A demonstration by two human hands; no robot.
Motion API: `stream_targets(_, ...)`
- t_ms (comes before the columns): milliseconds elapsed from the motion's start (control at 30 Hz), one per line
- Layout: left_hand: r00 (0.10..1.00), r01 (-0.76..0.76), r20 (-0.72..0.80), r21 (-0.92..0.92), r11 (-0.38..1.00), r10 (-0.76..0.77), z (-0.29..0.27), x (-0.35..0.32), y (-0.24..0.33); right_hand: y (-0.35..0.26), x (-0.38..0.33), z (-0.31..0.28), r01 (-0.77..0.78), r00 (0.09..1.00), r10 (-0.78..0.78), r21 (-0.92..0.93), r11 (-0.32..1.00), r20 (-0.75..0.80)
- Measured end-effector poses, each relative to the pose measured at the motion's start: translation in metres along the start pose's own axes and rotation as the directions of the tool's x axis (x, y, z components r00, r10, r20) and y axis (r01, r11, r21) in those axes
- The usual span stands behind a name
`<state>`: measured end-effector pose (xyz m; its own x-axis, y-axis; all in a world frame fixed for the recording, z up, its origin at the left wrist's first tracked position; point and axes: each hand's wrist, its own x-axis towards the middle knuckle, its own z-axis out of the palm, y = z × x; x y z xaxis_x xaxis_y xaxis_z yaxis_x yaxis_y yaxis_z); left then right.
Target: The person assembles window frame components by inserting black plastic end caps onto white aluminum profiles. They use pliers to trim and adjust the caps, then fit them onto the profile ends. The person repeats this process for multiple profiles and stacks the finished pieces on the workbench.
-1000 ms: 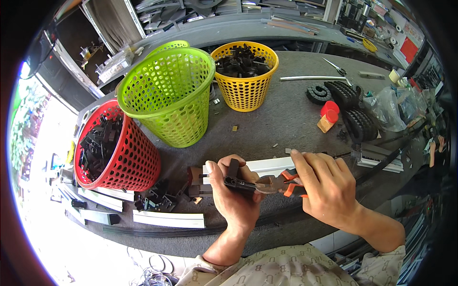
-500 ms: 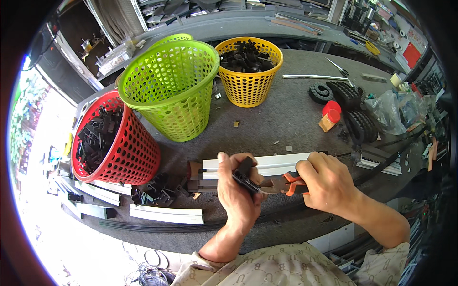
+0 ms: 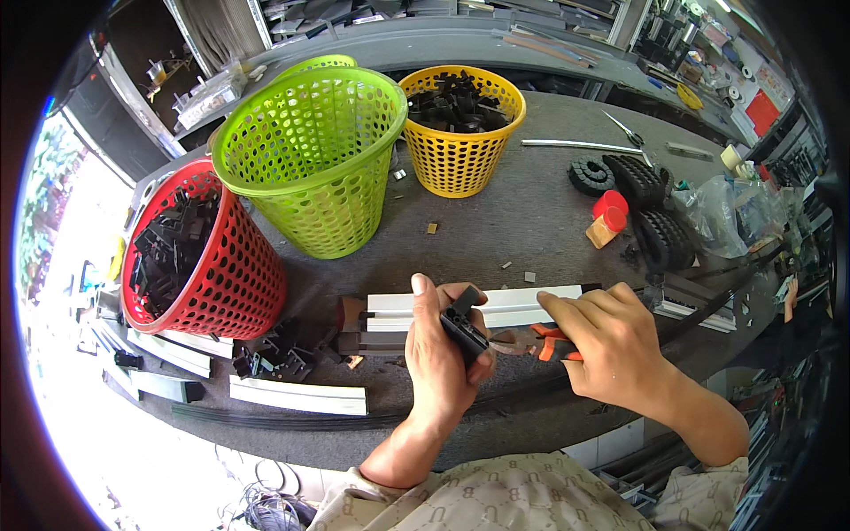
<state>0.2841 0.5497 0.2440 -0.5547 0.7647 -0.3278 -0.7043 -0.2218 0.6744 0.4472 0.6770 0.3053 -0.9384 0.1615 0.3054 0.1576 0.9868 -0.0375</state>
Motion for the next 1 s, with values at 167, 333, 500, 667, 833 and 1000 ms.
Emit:
stream_targets(167, 0.975, -0.206, -0.059, 0.11, 0.972, 0.213, 0.002, -0.003, 0.002, -0.01, -0.002, -0.002, -0.06, 0.998, 0.062, -0.107, 0.992, 0.008)
stream_targets(333, 0.951, -0.26, -0.099, 0.265, 0.929, 0.294, 0.003, -0.004, -0.002, -0.009, 0.0, 0.008, -0.013, 0.992, -0.008, -0.168, 0.986, -0.122)
stream_targets(500, 0.942, -0.314, -0.053, 0.207, 0.927, 0.331, 0.004, -0.003, -0.006, -0.015, -0.007, 0.0, -0.095, 0.995, 0.096, -0.046, 0.994, 0.029)
stream_targets(667, 0.966, -0.249, -0.049, 0.066, 0.966, 0.253, 0.0, -0.003, -0.002, -0.018, -0.007, -0.001, -0.098, 0.995, 0.097, -0.061, 0.993, -0.025)
stream_targets(833, 0.961, -0.267, -0.055, 0.069, 0.961, 0.271, 0.0, -0.005, -0.002, -0.018, -0.007, 0.005, -0.111, 0.992, 0.111, 0.007, 0.994, -0.056)
stream_targets(1000, 0.932, -0.341, -0.061, 0.196, 0.919, 0.358, 0.002, -0.007, -0.003, -0.018, -0.008, 0.004, -0.057, 0.994, 0.049, -0.082, 0.995, -0.097)
